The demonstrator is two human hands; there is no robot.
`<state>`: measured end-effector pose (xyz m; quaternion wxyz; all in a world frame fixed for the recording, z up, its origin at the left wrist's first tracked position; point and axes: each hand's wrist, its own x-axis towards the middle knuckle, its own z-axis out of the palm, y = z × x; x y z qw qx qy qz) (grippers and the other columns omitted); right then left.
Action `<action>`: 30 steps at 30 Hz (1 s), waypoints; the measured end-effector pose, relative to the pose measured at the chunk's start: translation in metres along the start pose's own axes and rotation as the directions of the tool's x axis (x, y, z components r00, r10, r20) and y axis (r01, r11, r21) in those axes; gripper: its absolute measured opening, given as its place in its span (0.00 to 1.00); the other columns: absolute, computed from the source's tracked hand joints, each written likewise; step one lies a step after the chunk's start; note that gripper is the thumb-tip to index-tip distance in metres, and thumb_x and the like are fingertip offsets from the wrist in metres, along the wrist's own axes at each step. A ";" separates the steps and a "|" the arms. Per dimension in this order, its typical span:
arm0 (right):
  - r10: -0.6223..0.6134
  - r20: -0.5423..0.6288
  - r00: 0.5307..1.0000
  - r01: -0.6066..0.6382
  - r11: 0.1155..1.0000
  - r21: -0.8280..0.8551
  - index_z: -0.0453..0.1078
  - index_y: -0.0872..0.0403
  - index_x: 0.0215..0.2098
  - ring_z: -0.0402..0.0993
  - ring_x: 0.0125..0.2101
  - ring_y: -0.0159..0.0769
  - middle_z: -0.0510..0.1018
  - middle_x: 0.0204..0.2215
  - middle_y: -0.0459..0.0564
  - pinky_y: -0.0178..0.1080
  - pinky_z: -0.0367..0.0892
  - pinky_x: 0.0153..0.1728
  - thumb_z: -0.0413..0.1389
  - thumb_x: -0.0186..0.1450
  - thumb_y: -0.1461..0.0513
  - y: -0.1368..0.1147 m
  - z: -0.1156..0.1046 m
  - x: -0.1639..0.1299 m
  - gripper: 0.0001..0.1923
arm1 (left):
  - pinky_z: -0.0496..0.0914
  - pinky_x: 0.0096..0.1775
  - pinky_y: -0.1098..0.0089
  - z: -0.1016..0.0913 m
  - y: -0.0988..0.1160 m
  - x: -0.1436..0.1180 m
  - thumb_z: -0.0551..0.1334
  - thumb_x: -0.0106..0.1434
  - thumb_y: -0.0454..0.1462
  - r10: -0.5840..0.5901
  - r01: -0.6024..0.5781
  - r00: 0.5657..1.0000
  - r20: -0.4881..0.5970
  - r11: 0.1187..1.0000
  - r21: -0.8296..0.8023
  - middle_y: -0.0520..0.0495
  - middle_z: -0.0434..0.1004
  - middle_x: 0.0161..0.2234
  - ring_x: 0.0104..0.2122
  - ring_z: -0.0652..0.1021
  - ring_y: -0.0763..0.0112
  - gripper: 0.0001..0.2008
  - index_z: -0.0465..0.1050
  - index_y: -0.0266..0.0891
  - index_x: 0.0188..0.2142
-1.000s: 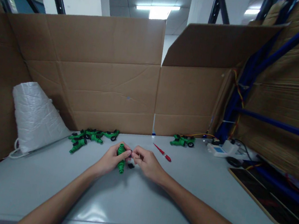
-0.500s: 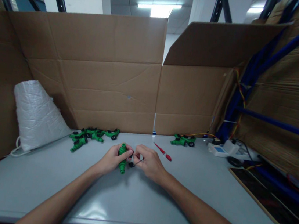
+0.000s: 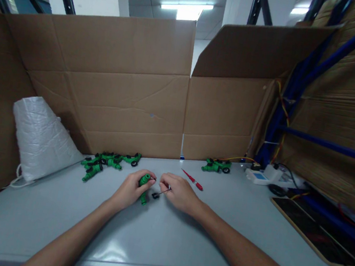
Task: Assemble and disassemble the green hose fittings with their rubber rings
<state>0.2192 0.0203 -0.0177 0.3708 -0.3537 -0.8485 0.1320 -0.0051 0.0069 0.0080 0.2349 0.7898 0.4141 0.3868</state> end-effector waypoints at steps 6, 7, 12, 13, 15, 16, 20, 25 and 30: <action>0.008 0.124 0.992 -0.007 1.000 -0.005 0.76 0.52 0.38 0.69 0.33 0.34 0.74 0.33 0.45 0.34 0.57 0.36 0.60 0.65 0.70 0.006 0.003 -0.002 0.08 | 0.70 0.49 0.65 -0.002 -0.004 -0.002 0.65 0.68 0.46 0.013 -0.021 0.996 0.092 0.997 0.077 0.42 0.85 0.42 0.43 0.80 0.56 0.13 0.84 0.43 0.45; 0.008 0.132 0.991 -0.007 1.000 -0.011 0.77 0.52 0.38 0.69 0.33 0.34 0.74 0.33 0.45 0.34 0.57 0.36 0.60 0.64 0.70 0.007 0.004 -0.002 0.08 | 0.71 0.48 0.66 -0.001 -0.006 -0.002 0.65 0.68 0.45 0.008 -0.016 0.994 0.109 0.997 0.079 0.43 0.85 0.41 0.42 0.81 0.56 0.13 0.84 0.44 0.45; -0.001 0.146 0.989 0.006 0.999 -0.031 0.78 0.51 0.37 0.70 0.33 0.35 0.75 0.32 0.45 0.35 0.57 0.35 0.62 0.64 0.70 0.015 0.009 -0.002 0.08 | 0.71 0.43 0.69 0.000 -0.010 -0.003 0.65 0.68 0.43 -0.010 -0.011 0.990 0.143 0.989 0.147 0.47 0.86 0.37 0.37 0.82 0.60 0.12 0.83 0.45 0.47; -0.003 0.148 0.989 0.008 0.999 -0.032 0.79 0.51 0.36 0.70 0.33 0.35 0.75 0.32 0.45 0.35 0.57 0.35 0.62 0.64 0.70 0.015 0.009 -0.003 0.08 | 0.71 0.43 0.69 0.000 -0.010 -0.003 0.64 0.69 0.43 -0.009 -0.014 0.990 0.142 0.987 0.158 0.47 0.86 0.38 0.38 0.83 0.60 0.12 0.83 0.45 0.47; -0.004 0.153 0.988 0.009 0.999 -0.033 0.78 0.51 0.35 0.70 0.33 0.35 0.75 0.32 0.45 0.34 0.57 0.35 0.61 0.63 0.70 0.014 0.010 -0.003 0.08 | 0.70 0.44 0.69 0.000 -0.009 -0.003 0.64 0.69 0.42 0.000 -0.023 0.990 0.140 0.987 0.162 0.46 0.85 0.39 0.39 0.83 0.59 0.11 0.83 0.45 0.47; -0.003 0.155 0.988 0.009 0.999 -0.034 0.78 0.52 0.35 0.70 0.33 0.35 0.75 0.31 0.45 0.35 0.56 0.35 0.61 0.63 0.70 0.014 0.010 -0.003 0.08 | 0.70 0.45 0.69 0.000 -0.008 -0.004 0.64 0.69 0.42 0.005 -0.027 0.991 0.135 0.987 0.159 0.46 0.85 0.39 0.40 0.82 0.59 0.11 0.83 0.45 0.47; -0.004 0.154 0.988 0.010 0.999 -0.034 0.76 0.52 0.33 0.70 0.33 0.35 0.75 0.31 0.46 0.35 0.56 0.35 0.61 0.65 0.68 0.010 0.009 -0.003 0.05 | 0.69 0.43 0.69 0.001 -0.008 -0.005 0.64 0.70 0.44 -0.001 -0.010 0.997 0.074 0.989 0.149 0.46 0.84 0.38 0.38 0.81 0.61 0.11 0.81 0.44 0.45; 0.035 0.094 0.995 -0.032 0.999 -0.031 0.74 0.53 0.31 0.69 0.32 0.35 0.75 0.30 0.47 0.35 0.56 0.35 0.57 0.67 0.69 0.008 0.007 -0.001 0.08 | 0.66 0.35 0.71 0.004 -0.012 -0.002 0.64 0.69 0.51 -0.097 0.101 0.993 -0.068 0.993 0.057 0.52 0.76 0.28 0.29 0.74 0.67 0.16 0.73 0.41 0.36; 0.074 0.025 0.997 -0.074 0.997 0.012 0.74 0.53 0.33 0.69 0.32 0.35 0.76 0.29 0.46 0.35 0.55 0.35 0.54 0.71 0.66 0.007 0.008 0.001 0.10 | 0.67 0.34 0.71 0.001 -0.015 0.004 0.60 0.70 0.56 -0.199 0.185 0.964 -0.175 0.978 -0.098 0.52 0.74 0.26 0.28 0.74 0.69 0.22 0.68 0.41 0.33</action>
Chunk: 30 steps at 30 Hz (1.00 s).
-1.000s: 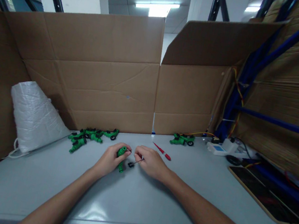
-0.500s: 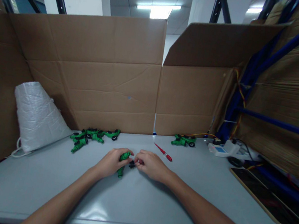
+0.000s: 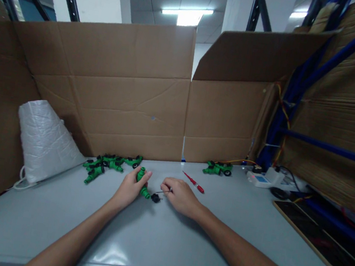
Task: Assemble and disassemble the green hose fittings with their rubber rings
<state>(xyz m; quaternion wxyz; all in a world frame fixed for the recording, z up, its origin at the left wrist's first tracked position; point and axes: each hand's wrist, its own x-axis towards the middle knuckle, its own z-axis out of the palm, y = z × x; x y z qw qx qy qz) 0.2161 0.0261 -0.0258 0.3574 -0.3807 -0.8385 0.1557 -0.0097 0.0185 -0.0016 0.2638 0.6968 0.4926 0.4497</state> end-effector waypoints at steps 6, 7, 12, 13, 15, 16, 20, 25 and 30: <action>0.066 -0.021 0.998 -0.062 0.982 0.176 0.70 0.53 0.31 0.66 0.28 0.32 0.72 0.25 0.42 0.34 0.54 0.32 0.54 0.74 0.59 -0.009 0.001 0.000 0.13 | 0.63 0.24 0.75 0.002 -0.002 0.004 0.59 0.67 0.61 -0.206 0.193 0.978 -0.022 0.946 -0.260 0.53 0.72 0.30 0.25 0.72 0.73 0.25 0.65 0.42 0.38; 0.072 -0.016 0.997 -0.067 0.973 0.223 0.70 0.53 0.31 0.65 0.27 0.32 0.70 0.24 0.42 0.34 0.54 0.31 0.54 0.75 0.57 -0.012 0.001 0.000 0.15 | 0.63 0.23 0.75 0.003 -0.003 0.003 0.60 0.66 0.61 -0.232 0.222 0.973 0.009 0.918 -0.330 0.53 0.72 0.32 0.25 0.72 0.73 0.25 0.64 0.42 0.40; 0.085 -0.022 0.996 -0.071 0.928 0.366 0.69 0.53 0.32 0.65 0.27 0.33 0.69 0.24 0.41 0.35 0.56 0.31 0.53 0.75 0.53 -0.018 0.003 0.000 0.16 | 0.68 0.25 0.75 0.010 -0.007 0.002 0.67 0.63 0.54 -0.175 0.191 0.982 0.077 0.875 -0.445 0.56 0.67 0.32 0.28 0.74 0.73 0.23 0.63 0.43 0.44; 0.089 -0.032 0.996 -0.070 0.925 0.375 0.69 0.53 0.33 0.65 0.27 0.33 0.70 0.25 0.41 0.35 0.57 0.31 0.52 0.75 0.53 -0.018 0.003 0.001 0.16 | 0.70 0.26 0.75 0.011 -0.006 0.002 0.68 0.63 0.54 -0.151 0.165 0.986 0.066 0.884 -0.437 0.56 0.67 0.32 0.28 0.74 0.73 0.23 0.63 0.43 0.44; 0.109 -0.055 0.993 -0.080 0.919 0.386 0.69 0.53 0.35 0.67 0.28 0.33 0.72 0.26 0.42 0.35 0.58 0.32 0.53 0.75 0.52 -0.016 0.004 0.001 0.15 | 0.72 0.29 0.74 0.011 -0.003 0.001 0.69 0.63 0.53 -0.103 0.113 0.994 0.046 0.902 -0.416 0.55 0.68 0.33 0.29 0.74 0.73 0.23 0.63 0.42 0.43; 0.127 -0.070 0.989 -0.090 0.916 0.390 0.70 0.53 0.37 0.68 0.29 0.34 0.73 0.27 0.43 0.35 0.59 0.32 0.53 0.74 0.52 -0.016 0.004 0.001 0.14 | 0.73 0.30 0.73 0.010 -0.001 0.001 0.69 0.63 0.53 -0.077 0.087 0.996 0.041 0.910 -0.406 0.54 0.68 0.34 0.30 0.74 0.73 0.23 0.64 0.42 0.43; 0.173 -0.120 0.978 -0.112 0.909 0.403 0.71 0.52 0.48 0.70 0.29 0.35 0.78 0.33 0.46 0.36 0.61 0.32 0.56 0.72 0.53 -0.014 0.001 0.003 0.13 | 0.75 0.31 0.72 0.008 0.006 0.000 0.68 0.65 0.52 0.003 0.016 0.999 0.050 0.930 -0.368 0.53 0.69 0.35 0.30 0.75 0.72 0.21 0.64 0.41 0.43; 0.116 -0.151 0.982 -0.052 0.926 0.373 0.72 0.52 0.48 0.72 0.32 0.35 0.80 0.38 0.47 0.37 0.63 0.35 0.59 0.70 0.56 -0.013 -0.003 0.003 0.11 | 0.74 0.31 0.72 0.007 0.006 0.000 0.68 0.66 0.52 0.027 -0.005 0.998 0.057 0.933 -0.359 0.53 0.70 0.35 0.29 0.75 0.72 0.20 0.64 0.41 0.43; 0.115 -0.159 0.981 -0.053 0.935 0.350 0.71 0.52 0.47 0.75 0.39 0.39 0.80 0.40 0.48 0.39 0.64 0.42 0.59 0.70 0.59 -0.007 0.003 0.003 0.08 | 0.73 0.31 0.71 0.007 0.003 0.001 0.67 0.68 0.51 0.068 -0.048 0.996 0.053 0.947 -0.317 0.52 0.70 0.35 0.29 0.74 0.72 0.19 0.64 0.41 0.42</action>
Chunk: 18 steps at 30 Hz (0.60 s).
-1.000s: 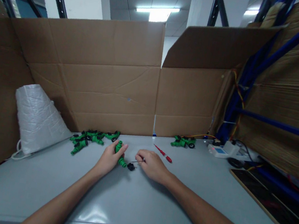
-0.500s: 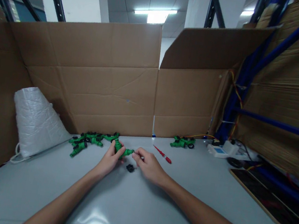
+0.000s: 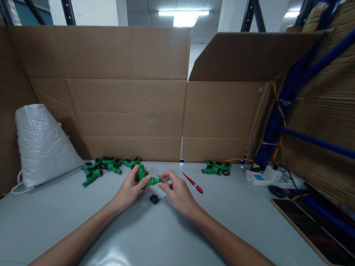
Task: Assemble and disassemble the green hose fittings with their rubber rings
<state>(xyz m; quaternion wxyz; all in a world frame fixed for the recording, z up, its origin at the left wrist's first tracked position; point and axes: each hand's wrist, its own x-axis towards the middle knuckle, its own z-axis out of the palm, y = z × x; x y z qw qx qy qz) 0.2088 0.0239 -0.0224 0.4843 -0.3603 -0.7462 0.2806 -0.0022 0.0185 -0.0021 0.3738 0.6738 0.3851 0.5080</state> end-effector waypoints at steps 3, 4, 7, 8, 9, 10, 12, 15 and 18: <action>0.023 0.003 1.000 -0.023 0.999 -0.030 0.71 0.51 0.45 0.76 0.41 0.40 0.80 0.39 0.48 0.39 0.64 0.43 0.59 0.70 0.59 0.003 0.002 0.000 0.07 | 0.73 0.33 0.71 -0.001 0.001 -0.001 0.65 0.69 0.49 0.042 -0.042 0.999 0.001 0.997 0.069 0.51 0.70 0.36 0.31 0.74 0.71 0.16 0.65 0.41 0.42; 0.032 0.003 0.999 -0.032 0.999 -0.037 0.71 0.51 0.44 0.75 0.40 0.40 0.79 0.39 0.48 0.38 0.63 0.42 0.59 0.70 0.59 0.003 0.002 0.000 0.06 | 0.73 0.33 0.71 -0.001 0.002 -0.002 0.65 0.69 0.49 0.052 -0.052 0.999 -0.001 0.995 0.089 0.51 0.70 0.37 0.31 0.74 0.70 0.15 0.66 0.41 0.42; 0.046 0.020 0.999 -0.045 0.998 -0.044 0.71 0.52 0.41 0.74 0.36 0.37 0.79 0.35 0.46 0.37 0.61 0.38 0.56 0.72 0.59 0.002 0.002 -0.001 0.04 | 0.72 0.35 0.70 -0.002 0.006 -0.003 0.64 0.70 0.48 0.079 -0.077 0.997 -0.009 0.984 0.160 0.51 0.71 0.37 0.32 0.74 0.70 0.14 0.66 0.41 0.42; 0.048 0.032 0.998 -0.047 0.998 -0.041 0.71 0.52 0.40 0.73 0.34 0.36 0.78 0.33 0.45 0.36 0.61 0.37 0.55 0.73 0.59 0.002 0.002 -0.001 0.06 | 0.72 0.36 0.70 -0.003 0.007 -0.003 0.64 0.70 0.48 0.091 -0.087 0.996 -0.011 0.978 0.189 0.51 0.72 0.37 0.32 0.74 0.69 0.14 0.66 0.41 0.42; 0.051 0.042 0.998 -0.049 0.998 -0.038 0.71 0.52 0.38 0.72 0.32 0.35 0.77 0.31 0.44 0.36 0.60 0.36 0.54 0.73 0.58 0.002 0.002 -0.001 0.07 | 0.71 0.37 0.70 -0.003 0.007 -0.004 0.64 0.70 0.48 0.103 -0.098 0.995 -0.011 0.971 0.217 0.51 0.73 0.37 0.32 0.74 0.69 0.14 0.67 0.41 0.43; 0.056 0.051 0.997 -0.055 0.998 -0.035 0.70 0.52 0.37 0.70 0.30 0.34 0.76 0.29 0.44 0.36 0.59 0.34 0.53 0.74 0.58 0.003 0.002 -0.002 0.09 | 0.70 0.38 0.70 -0.003 0.008 -0.004 0.64 0.71 0.47 0.117 -0.111 0.993 -0.011 0.963 0.245 0.50 0.73 0.37 0.33 0.74 0.69 0.13 0.67 0.41 0.43; 0.072 0.062 0.995 -0.071 0.997 -0.017 0.70 0.52 0.36 0.68 0.27 0.33 0.74 0.26 0.42 0.35 0.58 0.32 0.53 0.75 0.56 0.005 0.004 -0.002 0.11 | 0.69 0.40 0.70 -0.004 0.011 -0.005 0.64 0.71 0.46 0.144 -0.133 0.990 -0.014 0.945 0.298 0.50 0.73 0.38 0.35 0.74 0.68 0.12 0.68 0.41 0.43; 0.090 0.071 0.993 -0.093 0.995 0.042 0.69 0.52 0.34 0.67 0.27 0.33 0.73 0.25 0.43 0.35 0.59 0.31 0.52 0.75 0.54 0.009 0.007 -0.001 0.14 | 0.69 0.43 0.69 -0.004 0.015 -0.006 0.63 0.72 0.45 0.190 -0.170 0.982 -0.015 0.912 0.374 0.50 0.74 0.37 0.37 0.74 0.67 0.10 0.70 0.41 0.44; 0.091 0.070 0.993 -0.097 0.991 0.089 0.69 0.53 0.31 0.68 0.26 0.33 0.74 0.25 0.44 0.36 0.60 0.31 0.51 0.75 0.54 0.010 0.007 0.001 0.17 | 0.68 0.47 0.66 -0.006 0.017 -0.008 0.63 0.72 0.43 0.270 -0.236 0.963 -0.014 0.866 0.440 0.47 0.76 0.40 0.41 0.76 0.63 0.08 0.73 0.42 0.45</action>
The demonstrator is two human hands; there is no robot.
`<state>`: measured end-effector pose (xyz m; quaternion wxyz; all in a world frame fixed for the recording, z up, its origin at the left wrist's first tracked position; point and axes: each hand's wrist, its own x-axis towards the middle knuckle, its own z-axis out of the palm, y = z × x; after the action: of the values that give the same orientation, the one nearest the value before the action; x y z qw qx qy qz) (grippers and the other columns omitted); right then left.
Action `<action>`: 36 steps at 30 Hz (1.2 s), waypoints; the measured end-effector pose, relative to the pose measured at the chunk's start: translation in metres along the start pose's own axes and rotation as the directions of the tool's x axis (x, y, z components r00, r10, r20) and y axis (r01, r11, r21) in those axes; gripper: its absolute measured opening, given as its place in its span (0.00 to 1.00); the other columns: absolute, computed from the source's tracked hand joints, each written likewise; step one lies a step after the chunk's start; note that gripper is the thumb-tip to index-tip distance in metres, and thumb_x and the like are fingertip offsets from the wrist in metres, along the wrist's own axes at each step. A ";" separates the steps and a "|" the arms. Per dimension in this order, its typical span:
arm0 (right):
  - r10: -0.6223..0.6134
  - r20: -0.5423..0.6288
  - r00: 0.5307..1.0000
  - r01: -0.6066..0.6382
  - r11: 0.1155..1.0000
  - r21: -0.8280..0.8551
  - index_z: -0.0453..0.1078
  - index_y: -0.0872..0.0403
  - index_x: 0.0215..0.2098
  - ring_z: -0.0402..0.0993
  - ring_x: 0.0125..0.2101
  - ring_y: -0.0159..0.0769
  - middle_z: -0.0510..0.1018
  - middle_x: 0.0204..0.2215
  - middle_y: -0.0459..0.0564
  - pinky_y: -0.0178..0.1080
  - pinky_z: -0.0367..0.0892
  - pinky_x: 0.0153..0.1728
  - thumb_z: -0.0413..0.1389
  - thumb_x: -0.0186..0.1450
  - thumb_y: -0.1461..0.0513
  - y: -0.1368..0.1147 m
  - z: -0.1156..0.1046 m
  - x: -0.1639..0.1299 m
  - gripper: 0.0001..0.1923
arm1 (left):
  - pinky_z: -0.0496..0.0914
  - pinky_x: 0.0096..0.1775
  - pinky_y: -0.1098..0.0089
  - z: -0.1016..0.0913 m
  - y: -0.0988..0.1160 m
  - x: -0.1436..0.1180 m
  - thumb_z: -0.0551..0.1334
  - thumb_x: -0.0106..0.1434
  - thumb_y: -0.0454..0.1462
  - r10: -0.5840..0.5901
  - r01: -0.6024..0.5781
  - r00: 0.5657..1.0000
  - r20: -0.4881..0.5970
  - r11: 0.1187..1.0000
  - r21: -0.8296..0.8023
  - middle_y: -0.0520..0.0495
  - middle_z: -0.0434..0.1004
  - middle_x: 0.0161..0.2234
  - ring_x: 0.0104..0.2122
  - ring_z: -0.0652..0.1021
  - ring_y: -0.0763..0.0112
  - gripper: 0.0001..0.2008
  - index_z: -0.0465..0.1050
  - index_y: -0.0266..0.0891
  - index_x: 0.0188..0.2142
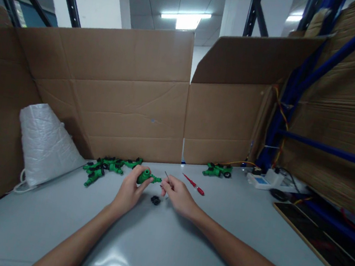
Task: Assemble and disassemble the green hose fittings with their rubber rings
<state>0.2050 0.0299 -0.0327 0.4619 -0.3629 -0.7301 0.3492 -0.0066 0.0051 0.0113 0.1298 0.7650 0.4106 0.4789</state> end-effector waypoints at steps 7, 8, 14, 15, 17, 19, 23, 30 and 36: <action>-0.073 -0.051 0.996 0.061 0.977 -0.204 0.71 0.52 0.31 0.69 0.28 0.35 0.74 0.24 0.43 0.36 0.58 0.31 0.53 0.73 0.57 -0.002 -0.010 0.001 0.14 | 0.71 0.48 0.66 0.003 -0.014 0.001 0.68 0.67 0.44 -0.101 0.090 0.991 -0.090 0.989 -0.118 0.47 0.80 0.42 0.43 0.79 0.61 0.17 0.73 0.44 0.52; -0.089 -0.035 0.995 0.077 0.964 -0.255 0.72 0.52 0.31 0.69 0.28 0.35 0.74 0.25 0.43 0.36 0.57 0.32 0.55 0.73 0.58 -0.001 -0.011 0.001 0.13 | 0.71 0.47 0.66 0.004 -0.016 0.001 0.68 0.67 0.45 -0.126 0.109 0.986 -0.105 0.982 -0.152 0.47 0.80 0.41 0.43 0.79 0.62 0.18 0.71 0.44 0.53; -0.113 0.090 0.989 0.139 0.919 -0.369 0.79 0.53 0.33 0.72 0.33 0.38 0.79 0.31 0.49 0.37 0.58 0.35 0.59 0.71 0.60 0.008 -0.009 -0.001 0.10 | 0.72 0.37 0.69 0.004 -0.017 0.006 0.67 0.68 0.49 -0.266 0.229 0.959 -0.094 0.929 -0.292 0.49 0.79 0.35 0.33 0.78 0.67 0.20 0.73 0.40 0.52; -0.109 0.095 0.989 0.137 0.919 -0.369 0.79 0.53 0.32 0.72 0.33 0.38 0.79 0.31 0.49 0.38 0.58 0.35 0.59 0.71 0.59 0.008 -0.009 -0.001 0.11 | 0.72 0.37 0.69 0.003 -0.016 0.006 0.67 0.68 0.50 -0.280 0.244 0.956 -0.088 0.923 -0.297 0.49 0.79 0.35 0.33 0.78 0.67 0.20 0.74 0.39 0.51; -0.115 0.071 0.991 0.132 0.928 -0.348 0.79 0.53 0.32 0.73 0.34 0.39 0.79 0.31 0.49 0.38 0.61 0.37 0.57 0.72 0.58 0.006 -0.009 -0.001 0.13 | 0.72 0.37 0.69 0.001 -0.014 0.007 0.67 0.68 0.50 -0.288 0.256 0.955 -0.074 0.923 -0.289 0.48 0.79 0.34 0.34 0.79 0.65 0.20 0.77 0.38 0.51; -0.117 0.020 0.993 0.118 0.954 -0.275 0.79 0.53 0.37 0.74 0.36 0.39 0.80 0.33 0.49 0.39 0.63 0.39 0.55 0.74 0.57 0.002 -0.010 -0.001 0.13 | 0.72 0.40 0.68 0.000 -0.014 0.008 0.67 0.67 0.50 -0.283 0.260 0.958 -0.047 0.926 -0.272 0.46 0.81 0.36 0.37 0.80 0.63 0.20 0.79 0.37 0.49; -0.090 -0.049 0.995 0.088 0.995 -0.040 0.75 0.51 0.54 0.76 0.41 0.39 0.82 0.43 0.50 0.40 0.68 0.44 0.54 0.74 0.54 -0.010 -0.010 -0.001 0.16 | 0.73 0.46 0.65 0.002 -0.014 0.007 0.69 0.65 0.50 -0.247 0.243 0.969 0.018 0.937 -0.251 0.45 0.84 0.42 0.43 0.80 0.59 0.20 0.82 0.39 0.48; -0.063 -0.081 0.995 0.072 0.991 0.111 0.72 0.51 0.55 0.75 0.40 0.39 0.79 0.45 0.50 0.36 0.67 0.36 0.59 0.70 0.53 -0.012 -0.005 0.001 0.18 | 0.72 0.46 0.65 0.006 -0.006 0.002 0.71 0.64 0.47 -0.160 0.179 0.982 0.101 0.958 -0.226 0.44 0.82 0.40 0.41 0.79 0.60 0.15 0.81 0.39 0.43; -0.077 -0.032 0.997 0.079 0.996 0.051 0.69 0.51 0.42 0.69 0.35 0.36 0.74 0.36 0.45 0.36 0.64 0.37 0.56 0.71 0.54 -0.004 -0.006 0.003 0.09 | 0.72 0.43 0.67 0.005 -0.005 0.000 0.70 0.65 0.48 -0.144 0.200 0.966 0.216 0.943 -0.265 0.44 0.83 0.39 0.39 0.79 0.62 0.16 0.82 0.38 0.43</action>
<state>0.2088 0.0315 -0.0257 0.4952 -0.3269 -0.7275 0.3445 -0.0049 0.0095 0.0055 0.3191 0.7426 0.3882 0.4427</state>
